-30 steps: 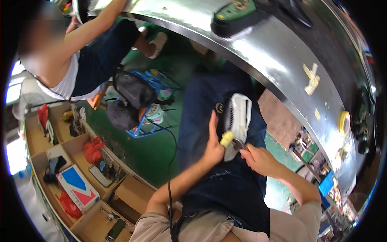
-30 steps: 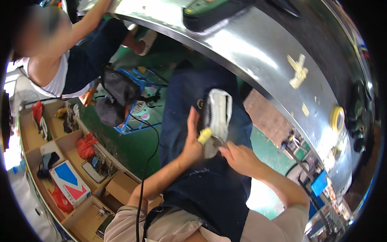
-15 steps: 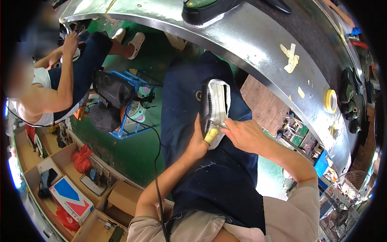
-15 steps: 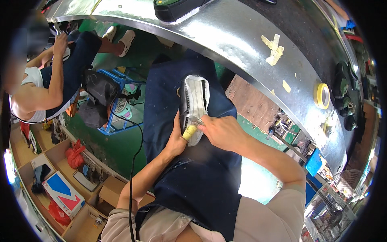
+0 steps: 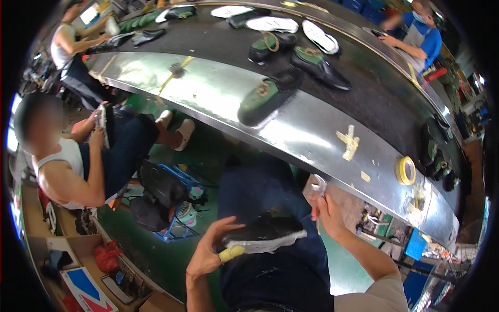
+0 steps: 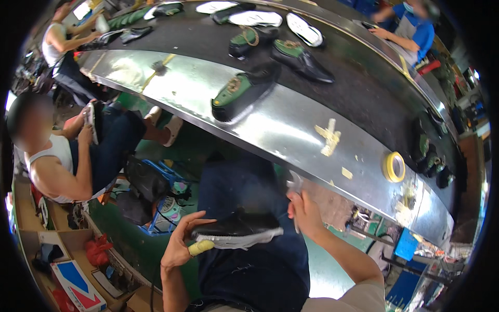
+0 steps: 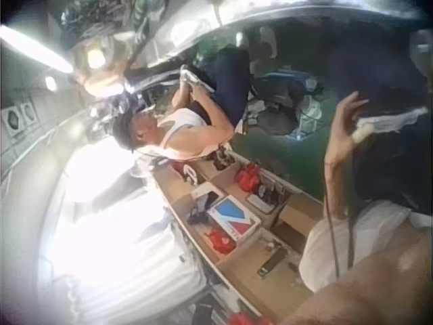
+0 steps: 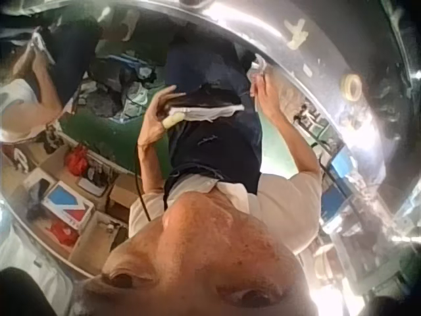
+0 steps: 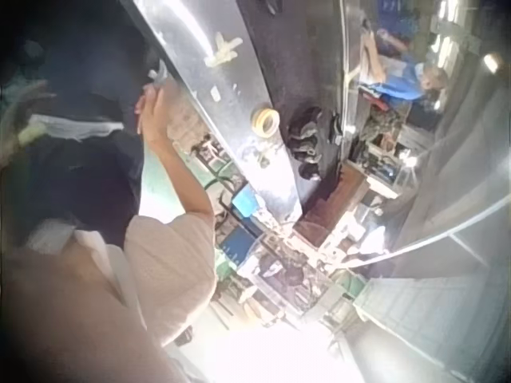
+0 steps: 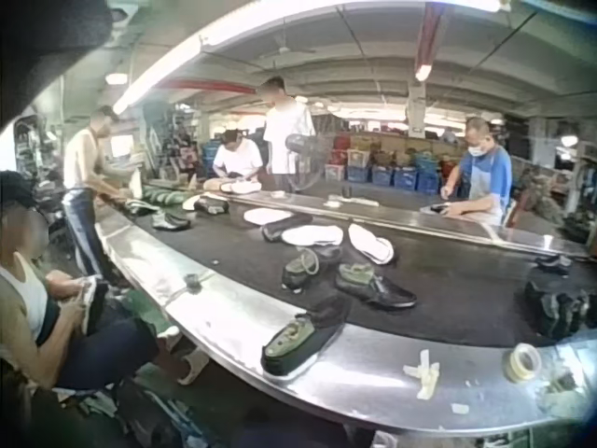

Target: The recorder is assembling shoe components, using pliers and adhesive to attach soles and structural pieces to shoe uppers at a factory workstation.

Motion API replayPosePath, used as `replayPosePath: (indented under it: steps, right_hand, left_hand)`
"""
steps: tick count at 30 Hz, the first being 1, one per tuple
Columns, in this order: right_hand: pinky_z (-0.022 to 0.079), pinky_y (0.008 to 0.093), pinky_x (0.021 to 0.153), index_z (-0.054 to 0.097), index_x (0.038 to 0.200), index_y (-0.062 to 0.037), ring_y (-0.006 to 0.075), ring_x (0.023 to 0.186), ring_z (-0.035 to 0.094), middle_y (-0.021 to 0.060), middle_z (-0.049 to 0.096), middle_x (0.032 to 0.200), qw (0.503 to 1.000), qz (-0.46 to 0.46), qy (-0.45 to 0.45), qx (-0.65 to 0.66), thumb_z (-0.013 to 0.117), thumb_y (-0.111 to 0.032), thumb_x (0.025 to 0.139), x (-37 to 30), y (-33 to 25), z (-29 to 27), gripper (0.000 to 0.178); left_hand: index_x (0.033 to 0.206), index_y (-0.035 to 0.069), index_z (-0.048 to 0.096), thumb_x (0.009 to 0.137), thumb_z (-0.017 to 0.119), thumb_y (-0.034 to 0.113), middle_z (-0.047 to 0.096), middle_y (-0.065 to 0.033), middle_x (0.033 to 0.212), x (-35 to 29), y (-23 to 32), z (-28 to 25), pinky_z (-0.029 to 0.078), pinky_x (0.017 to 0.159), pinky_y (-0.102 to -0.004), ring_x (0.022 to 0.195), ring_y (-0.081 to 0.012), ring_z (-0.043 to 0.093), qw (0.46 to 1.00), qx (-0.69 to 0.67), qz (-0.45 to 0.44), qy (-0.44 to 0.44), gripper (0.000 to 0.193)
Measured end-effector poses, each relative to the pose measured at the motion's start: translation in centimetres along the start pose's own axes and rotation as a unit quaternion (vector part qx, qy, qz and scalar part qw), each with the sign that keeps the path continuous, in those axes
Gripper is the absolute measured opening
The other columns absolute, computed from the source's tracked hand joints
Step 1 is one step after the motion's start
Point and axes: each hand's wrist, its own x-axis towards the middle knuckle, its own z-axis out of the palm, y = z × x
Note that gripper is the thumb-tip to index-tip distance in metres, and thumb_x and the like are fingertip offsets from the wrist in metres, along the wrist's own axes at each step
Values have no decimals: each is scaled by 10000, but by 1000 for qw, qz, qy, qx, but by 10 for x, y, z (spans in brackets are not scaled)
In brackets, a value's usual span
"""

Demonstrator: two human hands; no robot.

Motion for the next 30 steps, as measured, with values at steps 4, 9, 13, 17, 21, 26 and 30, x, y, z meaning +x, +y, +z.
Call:
replayPosePath:
  steps: [4,9,13,17,21,26,30]
  right_hand:
    - [529,304,643,629,1276,-24,141,718,684,53,697,834,975,191,-52,99,498,-305,1173,-1,8,12,326]
    - [534,258,677,630,1355,-21,106,742,680,48,722,889,979,150,-107,84,594,-213,1127,-7,0,27,300]
    - [562,281,729,616,1432,-3,124,764,698,72,759,939,996,40,-78,34,583,-158,1123,-8,-17,23,348]
    - [586,417,685,619,1230,-28,323,734,758,136,751,839,992,-105,10,-75,588,-186,1121,-3,13,47,194]
    - [553,495,654,583,1130,-49,393,756,735,184,737,847,933,-82,-250,-247,566,-316,1143,22,-9,42,268]
    - [538,386,654,602,1172,-40,211,769,726,96,747,885,910,158,-382,-7,544,-312,1161,32,-36,27,278]
    - [535,350,701,630,1236,-28,160,819,725,75,748,948,945,-49,-293,-136,554,-291,1159,38,-67,61,284]
  left_hand:
    - [1474,14,582,1131,583,312,689,-191,1445,69,-94,20,526,1155,-432,1322,-286,670,931,-347,21,113,454]
    - [1509,-6,569,1109,566,207,707,-126,1379,148,-128,31,511,1058,-338,1221,-231,690,967,-154,-101,178,453]
    - [1497,58,586,1063,551,127,719,-131,1333,153,-125,58,496,1078,-368,1213,-258,681,979,73,-42,184,441]
    - [1586,88,525,1178,483,364,640,-119,1510,159,-101,71,468,1170,-407,1365,-262,619,881,-382,-224,164,495]
    - [1698,93,388,1182,415,512,547,-122,1626,125,-138,60,418,1237,-414,1455,-262,557,920,-338,-143,139,666]
    - [1726,62,304,1199,366,490,420,-128,1718,103,-161,73,296,1307,-391,1578,-250,399,958,-265,-68,86,682]
    - [1727,61,302,1213,355,431,420,-132,1712,97,-174,71,284,1313,-388,1584,-252,386,980,-176,-43,77,635]
